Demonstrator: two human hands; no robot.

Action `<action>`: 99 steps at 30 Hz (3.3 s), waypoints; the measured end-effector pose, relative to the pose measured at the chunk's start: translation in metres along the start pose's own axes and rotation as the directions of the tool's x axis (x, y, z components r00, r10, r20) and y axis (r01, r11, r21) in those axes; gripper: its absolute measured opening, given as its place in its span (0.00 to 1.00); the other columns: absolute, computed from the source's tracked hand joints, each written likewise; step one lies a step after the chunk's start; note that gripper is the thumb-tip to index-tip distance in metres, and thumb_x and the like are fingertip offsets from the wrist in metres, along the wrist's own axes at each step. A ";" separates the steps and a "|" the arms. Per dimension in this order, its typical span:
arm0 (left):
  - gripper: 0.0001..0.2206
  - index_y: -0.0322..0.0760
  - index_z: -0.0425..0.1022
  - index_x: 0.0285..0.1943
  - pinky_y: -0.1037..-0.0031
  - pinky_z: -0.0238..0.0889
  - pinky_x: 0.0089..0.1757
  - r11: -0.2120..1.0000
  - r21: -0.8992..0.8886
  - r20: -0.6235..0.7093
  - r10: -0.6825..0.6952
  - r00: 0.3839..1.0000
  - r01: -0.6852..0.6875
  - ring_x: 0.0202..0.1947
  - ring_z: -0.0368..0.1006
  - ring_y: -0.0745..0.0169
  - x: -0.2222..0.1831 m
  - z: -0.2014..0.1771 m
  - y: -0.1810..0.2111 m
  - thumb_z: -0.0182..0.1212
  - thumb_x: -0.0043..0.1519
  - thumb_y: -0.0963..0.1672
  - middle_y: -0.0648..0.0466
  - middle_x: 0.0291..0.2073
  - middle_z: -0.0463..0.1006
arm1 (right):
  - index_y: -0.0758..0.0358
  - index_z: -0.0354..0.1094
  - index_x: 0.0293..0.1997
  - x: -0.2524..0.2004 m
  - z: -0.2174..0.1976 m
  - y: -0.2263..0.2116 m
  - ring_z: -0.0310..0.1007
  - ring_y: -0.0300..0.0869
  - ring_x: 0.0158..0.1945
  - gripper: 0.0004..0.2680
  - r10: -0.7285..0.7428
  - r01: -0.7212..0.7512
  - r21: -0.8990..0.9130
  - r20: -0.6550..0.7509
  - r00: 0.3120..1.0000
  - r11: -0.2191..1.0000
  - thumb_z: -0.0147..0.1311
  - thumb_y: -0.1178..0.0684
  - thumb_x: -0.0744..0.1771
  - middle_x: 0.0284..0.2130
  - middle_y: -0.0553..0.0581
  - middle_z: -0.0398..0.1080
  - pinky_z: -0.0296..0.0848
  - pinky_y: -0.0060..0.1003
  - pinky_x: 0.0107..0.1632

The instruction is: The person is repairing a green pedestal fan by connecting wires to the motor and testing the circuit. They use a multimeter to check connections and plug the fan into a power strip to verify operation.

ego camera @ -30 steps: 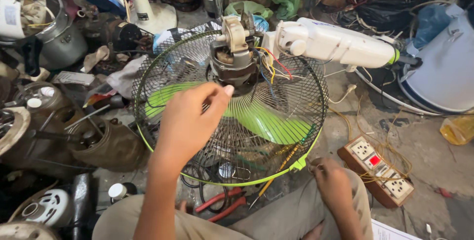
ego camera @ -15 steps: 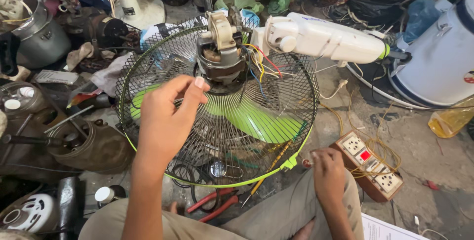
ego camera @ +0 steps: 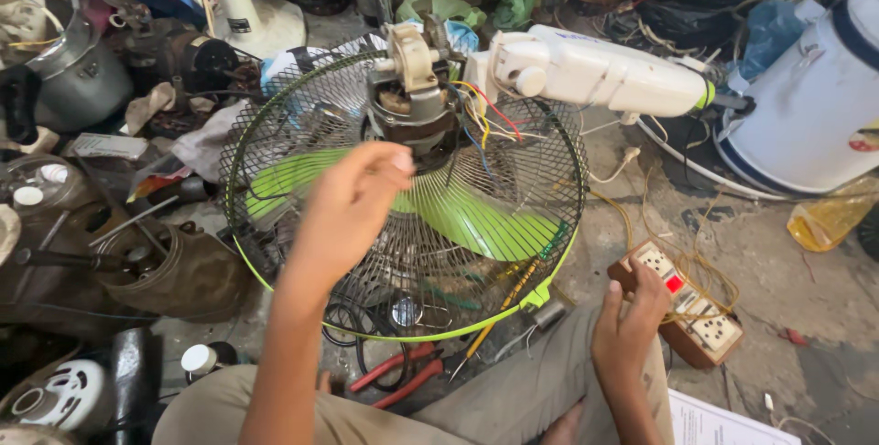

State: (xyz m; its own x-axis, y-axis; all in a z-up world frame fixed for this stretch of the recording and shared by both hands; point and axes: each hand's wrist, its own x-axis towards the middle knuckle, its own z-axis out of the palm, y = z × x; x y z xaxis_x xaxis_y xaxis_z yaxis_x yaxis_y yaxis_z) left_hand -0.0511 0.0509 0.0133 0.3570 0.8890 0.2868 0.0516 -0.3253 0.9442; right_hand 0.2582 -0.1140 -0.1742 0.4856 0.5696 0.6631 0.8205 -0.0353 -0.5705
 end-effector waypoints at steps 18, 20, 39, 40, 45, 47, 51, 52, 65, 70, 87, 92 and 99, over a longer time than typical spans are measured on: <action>0.20 0.35 0.74 0.64 0.78 0.61 0.47 0.929 -0.334 0.216 -0.091 0.972 0.162 0.43 0.65 0.73 0.019 0.033 -0.020 0.55 0.68 0.49 0.61 0.40 0.73 | 0.68 0.72 0.49 0.248 0.070 -0.185 0.74 0.39 0.40 0.10 -0.414 0.120 0.464 0.608 0.678 0.878 0.53 0.50 0.70 0.37 0.57 0.76 0.72 0.34 0.44; 0.19 0.35 0.75 0.63 0.78 0.60 0.46 0.924 -0.345 0.206 -0.097 0.974 0.165 0.42 0.64 0.73 0.019 0.032 -0.020 0.56 0.68 0.49 0.62 0.39 0.72 | 0.68 0.74 0.47 0.255 0.084 -0.185 0.71 0.38 0.35 0.10 -0.371 0.073 0.421 0.689 0.622 0.904 0.56 0.51 0.68 0.32 0.56 0.74 0.70 0.34 0.39; 0.11 0.35 0.77 0.56 0.83 0.55 0.36 0.941 -0.339 0.015 -0.015 1.000 0.019 0.34 0.60 0.79 0.022 0.035 -0.029 0.57 0.69 0.44 0.65 0.32 0.70 | 0.65 0.73 0.43 0.228 0.048 -0.134 0.69 0.31 0.27 0.07 0.049 -0.713 0.261 0.923 0.383 0.651 0.60 0.56 0.64 0.27 0.48 0.72 0.66 0.25 0.28; 0.11 0.35 0.77 0.56 0.83 0.55 0.36 0.945 -0.327 0.013 -0.022 1.000 0.025 0.33 0.60 0.79 0.022 0.035 -0.029 0.57 0.68 0.44 0.65 0.32 0.70 | 0.65 0.72 0.43 0.224 0.041 -0.130 0.69 0.31 0.27 0.06 0.059 -0.727 0.259 0.923 0.380 0.635 0.59 0.56 0.65 0.27 0.48 0.72 0.66 0.25 0.28; 0.11 0.35 0.78 0.55 0.80 0.52 0.34 0.951 -0.304 0.022 -0.060 0.998 0.064 0.32 0.58 0.77 0.020 0.037 -0.025 0.58 0.68 0.44 0.63 0.30 0.68 | 0.68 0.75 0.43 0.208 0.016 -0.117 0.66 0.30 0.27 0.07 0.071 -0.680 0.325 0.871 0.485 0.657 0.58 0.55 0.67 0.27 0.47 0.71 0.63 0.23 0.29; 0.11 0.34 0.79 0.54 0.81 0.54 0.35 0.953 -0.299 0.013 -0.053 0.999 0.054 0.34 0.61 0.76 0.020 0.036 -0.025 0.58 0.68 0.44 0.62 0.32 0.71 | 0.68 0.76 0.43 0.200 0.011 -0.115 0.66 0.30 0.27 0.07 0.068 -0.640 0.347 0.845 0.531 0.686 0.57 0.54 0.67 0.27 0.47 0.70 0.63 0.24 0.29; 0.11 0.32 0.78 0.52 0.81 0.62 0.43 0.951 -0.308 -0.040 0.027 0.999 -0.038 0.41 0.70 0.75 0.023 0.034 -0.027 0.58 0.68 0.44 0.58 0.41 0.79 | 0.69 0.75 0.42 0.186 0.000 -0.113 0.66 0.31 0.27 0.08 0.102 -0.607 0.353 0.803 0.587 0.712 0.56 0.53 0.68 0.26 0.48 0.70 0.63 0.25 0.30; 0.11 0.32 0.79 0.52 0.80 0.63 0.44 0.950 -0.309 -0.057 0.036 0.998 -0.052 0.42 0.71 0.73 0.023 0.034 -0.028 0.58 0.68 0.44 0.57 0.42 0.80 | 0.69 0.75 0.42 0.182 -0.004 -0.113 0.66 0.31 0.27 0.08 0.118 -0.612 0.354 0.794 0.596 0.707 0.56 0.53 0.68 0.26 0.48 0.70 0.63 0.26 0.30; 0.10 0.33 0.79 0.48 0.78 0.66 0.44 0.952 -0.291 -0.162 0.044 0.986 -0.091 0.41 0.75 0.71 0.024 0.028 -0.030 0.55 0.70 0.44 0.56 0.43 0.82 | 0.63 0.77 0.41 -0.032 -0.064 -0.011 0.67 0.33 0.26 0.06 0.374 -0.723 0.184 0.756 0.537 0.666 0.59 0.53 0.66 0.24 0.49 0.71 0.67 0.29 0.30; 0.08 0.34 0.78 0.48 0.80 0.65 0.43 0.960 -0.251 -0.184 0.076 0.980 -0.122 0.40 0.75 0.72 0.020 0.024 -0.027 0.54 0.72 0.43 0.56 0.43 0.81 | 0.66 0.72 0.31 -0.150 -0.072 -0.002 0.64 0.37 0.19 0.12 0.681 -0.928 0.134 0.644 0.348 0.347 0.51 0.48 0.69 0.18 0.52 0.69 0.59 0.31 0.23; 0.08 0.27 0.75 0.44 0.80 0.66 0.42 0.916 -0.053 -0.360 0.354 0.863 -0.398 0.39 0.75 0.69 -0.036 -0.013 0.040 0.60 0.77 0.39 0.48 0.48 0.81 | 0.64 0.71 0.34 -0.150 -0.048 -0.015 0.70 0.33 0.24 0.10 0.423 -0.812 0.220 0.763 0.489 0.540 0.52 0.49 0.69 0.22 0.51 0.73 0.68 0.28 0.28; 0.08 0.28 0.70 0.44 0.82 0.66 0.42 0.889 0.068 -0.232 0.455 0.860 -0.452 0.44 0.71 0.71 -0.053 -0.020 0.063 0.62 0.75 0.40 0.47 0.58 0.75 | 0.64 0.69 0.45 -0.113 -0.072 0.024 0.76 0.37 0.32 0.07 0.453 -0.763 0.481 0.616 0.644 0.431 0.44 0.55 0.71 0.33 0.55 0.76 0.75 0.30 0.36; 0.11 0.25 0.73 0.55 0.83 0.65 0.47 0.868 0.086 -0.130 0.497 0.858 -0.490 0.44 0.72 0.70 -0.078 -0.019 0.088 0.58 0.76 0.43 0.46 0.55 0.73 | 0.66 0.73 0.47 0.029 -0.074 0.105 0.77 0.55 0.44 0.08 0.222 -0.141 -0.199 0.477 0.850 0.970 0.52 0.54 0.68 0.39 0.67 0.76 0.74 0.48 0.48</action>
State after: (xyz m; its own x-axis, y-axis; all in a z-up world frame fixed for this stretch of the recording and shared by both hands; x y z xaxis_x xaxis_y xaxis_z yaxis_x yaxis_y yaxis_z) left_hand -0.0923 -0.0407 0.0772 0.2108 0.6426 0.7366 -0.0504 -0.7454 0.6647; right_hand 0.3808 -0.1614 -0.1788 0.4511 0.8683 0.2064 0.7873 -0.2782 -0.5503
